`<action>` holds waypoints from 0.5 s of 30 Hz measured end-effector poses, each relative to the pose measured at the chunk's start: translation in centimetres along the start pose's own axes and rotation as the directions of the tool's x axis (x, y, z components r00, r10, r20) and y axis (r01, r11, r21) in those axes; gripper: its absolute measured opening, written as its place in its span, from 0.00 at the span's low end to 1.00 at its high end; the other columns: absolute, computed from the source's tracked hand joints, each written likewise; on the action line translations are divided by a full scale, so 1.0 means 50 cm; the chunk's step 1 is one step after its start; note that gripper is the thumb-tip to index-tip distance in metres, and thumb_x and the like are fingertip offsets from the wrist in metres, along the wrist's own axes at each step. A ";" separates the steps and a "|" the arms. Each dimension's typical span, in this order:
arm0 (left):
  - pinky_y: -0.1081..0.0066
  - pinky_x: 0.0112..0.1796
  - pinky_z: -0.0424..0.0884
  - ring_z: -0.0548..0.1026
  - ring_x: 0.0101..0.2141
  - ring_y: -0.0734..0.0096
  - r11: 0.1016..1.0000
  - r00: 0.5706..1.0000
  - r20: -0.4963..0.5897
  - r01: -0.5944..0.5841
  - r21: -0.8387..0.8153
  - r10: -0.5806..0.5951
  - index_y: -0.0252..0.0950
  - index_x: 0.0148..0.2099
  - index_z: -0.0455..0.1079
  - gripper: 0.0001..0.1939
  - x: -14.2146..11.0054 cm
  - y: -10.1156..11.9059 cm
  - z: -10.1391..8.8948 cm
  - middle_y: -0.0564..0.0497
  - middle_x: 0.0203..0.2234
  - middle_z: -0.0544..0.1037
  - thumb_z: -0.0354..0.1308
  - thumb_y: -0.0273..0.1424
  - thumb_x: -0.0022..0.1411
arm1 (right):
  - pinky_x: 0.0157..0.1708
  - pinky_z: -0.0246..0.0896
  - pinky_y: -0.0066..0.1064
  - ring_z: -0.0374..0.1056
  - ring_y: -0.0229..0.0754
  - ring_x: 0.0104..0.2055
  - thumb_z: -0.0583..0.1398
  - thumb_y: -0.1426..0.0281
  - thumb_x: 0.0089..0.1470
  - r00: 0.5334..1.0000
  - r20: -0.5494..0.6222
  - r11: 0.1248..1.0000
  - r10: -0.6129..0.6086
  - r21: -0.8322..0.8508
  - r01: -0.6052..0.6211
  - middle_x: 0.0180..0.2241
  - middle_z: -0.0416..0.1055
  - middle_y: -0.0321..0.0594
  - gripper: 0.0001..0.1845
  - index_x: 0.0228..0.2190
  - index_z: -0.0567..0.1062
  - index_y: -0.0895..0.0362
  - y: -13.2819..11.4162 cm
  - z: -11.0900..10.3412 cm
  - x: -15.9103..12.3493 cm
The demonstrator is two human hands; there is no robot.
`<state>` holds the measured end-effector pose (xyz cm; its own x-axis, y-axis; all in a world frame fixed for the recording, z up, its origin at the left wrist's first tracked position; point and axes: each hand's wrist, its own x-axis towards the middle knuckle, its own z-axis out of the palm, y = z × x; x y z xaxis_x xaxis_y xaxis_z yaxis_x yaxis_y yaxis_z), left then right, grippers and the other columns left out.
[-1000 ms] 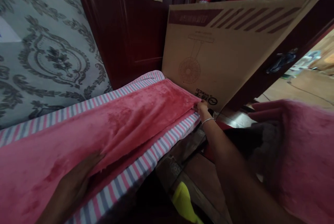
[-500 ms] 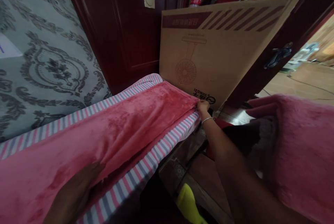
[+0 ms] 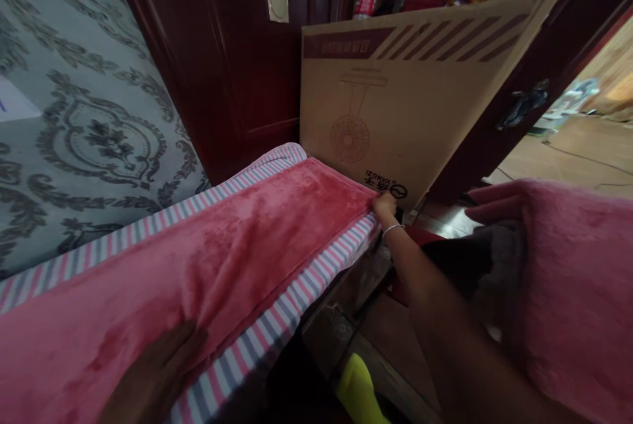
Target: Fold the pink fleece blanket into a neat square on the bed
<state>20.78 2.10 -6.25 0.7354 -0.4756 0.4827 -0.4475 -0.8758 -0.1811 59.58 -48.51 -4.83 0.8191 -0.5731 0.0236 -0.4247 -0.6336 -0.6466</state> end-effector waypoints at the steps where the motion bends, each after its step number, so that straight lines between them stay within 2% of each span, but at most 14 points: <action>1: 0.67 0.42 0.80 0.83 0.45 0.61 1.000 1.000 -0.017 0.001 0.016 0.000 0.46 0.56 0.77 0.20 -0.006 0.000 0.004 0.48 0.50 0.83 0.47 0.40 0.71 | 0.46 0.72 0.40 0.76 0.56 0.48 0.60 0.70 0.59 1.000 0.003 1.000 0.005 -0.012 -0.005 0.45 0.77 0.63 0.21 0.51 0.78 0.66 -0.005 -0.001 -0.002; 4: 0.65 0.44 0.78 0.83 0.45 0.60 0.999 0.999 -0.041 0.028 0.027 -0.026 0.46 0.56 0.76 0.19 -0.016 0.001 0.014 0.48 0.50 0.83 0.48 0.39 0.70 | 0.46 0.72 0.40 0.75 0.57 0.49 0.61 0.68 0.59 1.000 0.020 0.999 0.004 -0.050 -0.003 0.46 0.76 0.65 0.21 0.49 0.79 0.68 -0.018 -0.001 -0.005; 8: 0.63 0.49 0.76 0.81 0.48 0.59 0.997 0.996 0.047 0.080 -0.003 -0.080 0.44 0.58 0.75 0.21 -0.013 0.009 0.022 0.47 0.52 0.82 0.49 0.38 0.70 | 0.49 0.70 0.38 0.74 0.56 0.52 0.62 0.71 0.56 0.998 0.032 0.995 -0.052 -0.085 0.055 0.48 0.77 0.61 0.22 0.52 0.77 0.66 -0.026 -0.007 -0.006; 12: 0.62 0.46 0.77 0.82 0.44 0.59 0.987 0.984 0.088 0.159 -0.031 -0.155 0.44 0.57 0.76 0.21 -0.011 0.021 0.022 0.47 0.47 0.84 0.48 0.35 0.69 | 0.51 0.68 0.39 0.73 0.54 0.54 0.55 0.74 0.59 0.989 -0.033 0.987 -0.143 -0.082 0.140 0.53 0.74 0.56 0.25 0.58 0.73 0.60 -0.012 -0.022 -0.003; 15: 0.62 0.44 0.78 0.82 0.43 0.58 0.987 0.985 0.067 0.161 -0.011 -0.160 0.42 0.56 0.77 0.21 -0.010 0.029 0.018 0.46 0.47 0.84 0.48 0.31 0.68 | 0.47 0.70 0.43 0.75 0.57 0.50 0.53 0.75 0.59 0.983 -0.060 0.983 -0.176 -0.066 0.172 0.48 0.75 0.61 0.23 0.54 0.75 0.64 0.009 -0.022 0.002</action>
<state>20.24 1.00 -7.52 0.8301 -0.3339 0.4467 -0.3290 -0.9399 -0.0912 59.07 -49.41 -4.29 0.8564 -0.4830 0.1824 -0.3022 -0.7554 -0.5815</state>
